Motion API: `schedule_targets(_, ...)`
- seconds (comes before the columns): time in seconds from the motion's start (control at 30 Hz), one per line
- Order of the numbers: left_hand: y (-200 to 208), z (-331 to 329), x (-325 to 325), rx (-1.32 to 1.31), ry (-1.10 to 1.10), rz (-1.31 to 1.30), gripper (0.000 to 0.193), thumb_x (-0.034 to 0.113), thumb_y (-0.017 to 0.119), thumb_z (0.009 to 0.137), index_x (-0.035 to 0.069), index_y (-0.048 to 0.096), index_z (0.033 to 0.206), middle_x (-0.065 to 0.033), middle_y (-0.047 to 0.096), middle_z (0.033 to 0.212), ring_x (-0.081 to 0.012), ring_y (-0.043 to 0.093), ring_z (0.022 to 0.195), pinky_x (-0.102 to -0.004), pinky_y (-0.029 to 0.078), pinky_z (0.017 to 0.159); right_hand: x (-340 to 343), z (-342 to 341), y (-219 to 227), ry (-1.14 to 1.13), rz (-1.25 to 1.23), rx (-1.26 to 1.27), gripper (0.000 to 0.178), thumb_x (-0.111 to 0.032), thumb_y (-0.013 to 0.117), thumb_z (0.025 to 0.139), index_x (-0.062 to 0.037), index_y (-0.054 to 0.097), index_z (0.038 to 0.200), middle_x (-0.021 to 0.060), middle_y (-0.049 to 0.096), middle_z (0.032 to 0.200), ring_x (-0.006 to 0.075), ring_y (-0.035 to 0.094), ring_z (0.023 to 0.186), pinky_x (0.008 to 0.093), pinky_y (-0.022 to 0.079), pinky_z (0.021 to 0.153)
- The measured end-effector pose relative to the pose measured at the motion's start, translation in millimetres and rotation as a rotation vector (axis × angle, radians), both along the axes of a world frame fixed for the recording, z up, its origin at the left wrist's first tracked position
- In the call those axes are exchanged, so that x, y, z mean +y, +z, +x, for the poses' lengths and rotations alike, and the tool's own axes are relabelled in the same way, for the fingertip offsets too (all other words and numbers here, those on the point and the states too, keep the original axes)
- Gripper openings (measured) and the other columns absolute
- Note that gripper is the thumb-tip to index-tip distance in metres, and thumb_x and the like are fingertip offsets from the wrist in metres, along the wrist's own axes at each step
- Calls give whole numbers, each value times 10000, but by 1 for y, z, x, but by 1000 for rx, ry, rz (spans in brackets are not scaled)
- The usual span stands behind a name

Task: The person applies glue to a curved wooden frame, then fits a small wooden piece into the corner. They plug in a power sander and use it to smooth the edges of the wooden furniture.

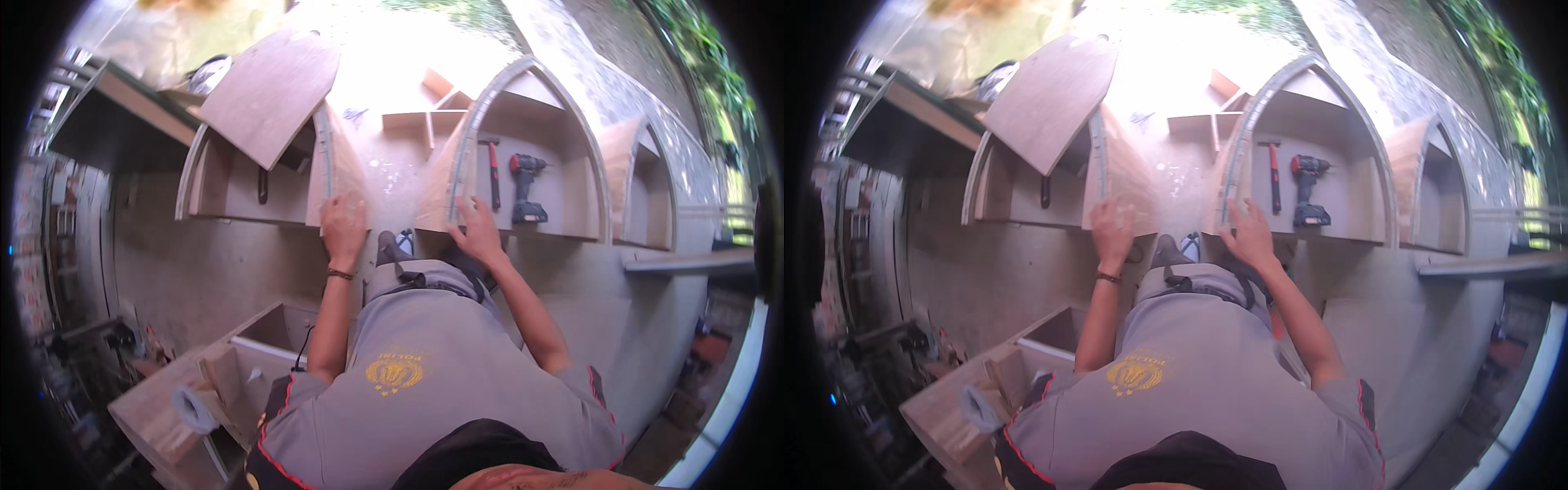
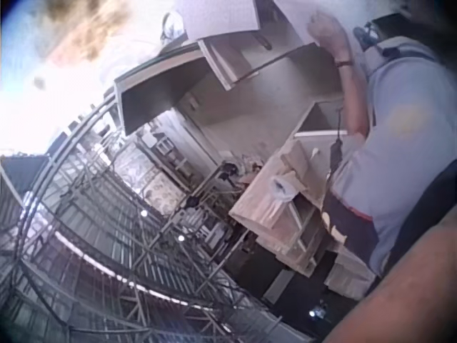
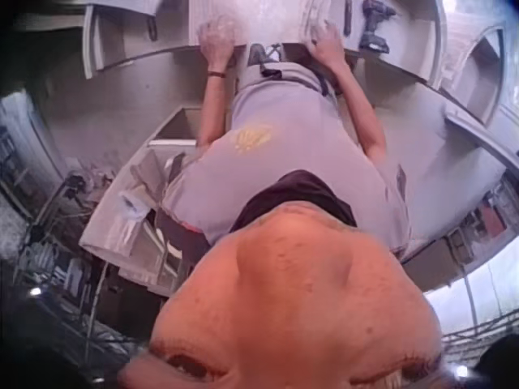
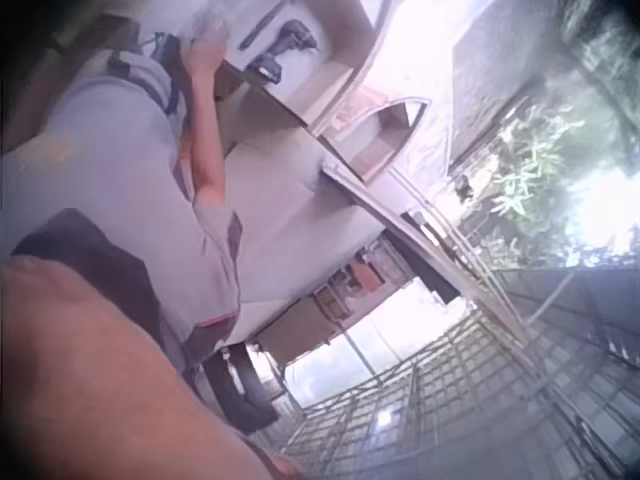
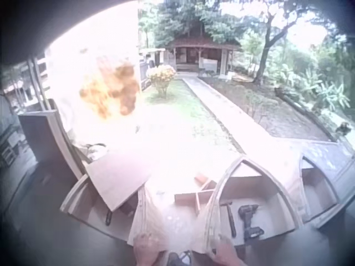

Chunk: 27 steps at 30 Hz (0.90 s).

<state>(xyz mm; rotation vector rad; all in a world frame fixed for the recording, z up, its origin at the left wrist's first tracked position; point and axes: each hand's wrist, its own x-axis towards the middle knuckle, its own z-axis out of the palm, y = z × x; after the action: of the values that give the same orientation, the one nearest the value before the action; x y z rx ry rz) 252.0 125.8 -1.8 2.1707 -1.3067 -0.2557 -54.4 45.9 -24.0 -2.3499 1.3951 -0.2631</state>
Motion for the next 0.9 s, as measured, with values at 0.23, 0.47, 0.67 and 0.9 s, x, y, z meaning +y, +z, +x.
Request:
schedule_targets(0.23,-45,80,55,-142,308,302,875,499,731,891,12,400,1537,-275,437,1475,-440,430,1358,-532,361,1139,16,69,-30,-114,-55,28,806,-393,676,877,-162,359,1581,197,538,1314,352,547,1215,538,489,934)
schedule_targets(0.47,-79,51,50,-266,190,447,956,503,731,887,-29,309,1560,-291,407,1490,-469,406,1353,-549,361,1140,38,44,-21,-218,49,-19,652,-338,677,903,-150,486,1497,162,579,1273,339,591,1179,510,515,934)
schedule_targets(0.67,-82,47,63,-279,170,454,966,488,741,874,-9,289,1568,-292,365,1534,-469,365,1401,-550,355,1157,17,-46,-16,-506,-155,-229,439,-312,657,920,-124,646,1316,173,569,1285,367,573,1198,479,480,996)
schedule_targets(0.9,-44,-12,43,-454,148,259,876,403,728,895,27,317,1571,-269,359,1558,-440,327,1461,-571,270,1198,-24,-272,-53,-621,-209,392,716,-257,715,869,-102,440,1511,188,451,1494,379,421,1405,499,365,1156)
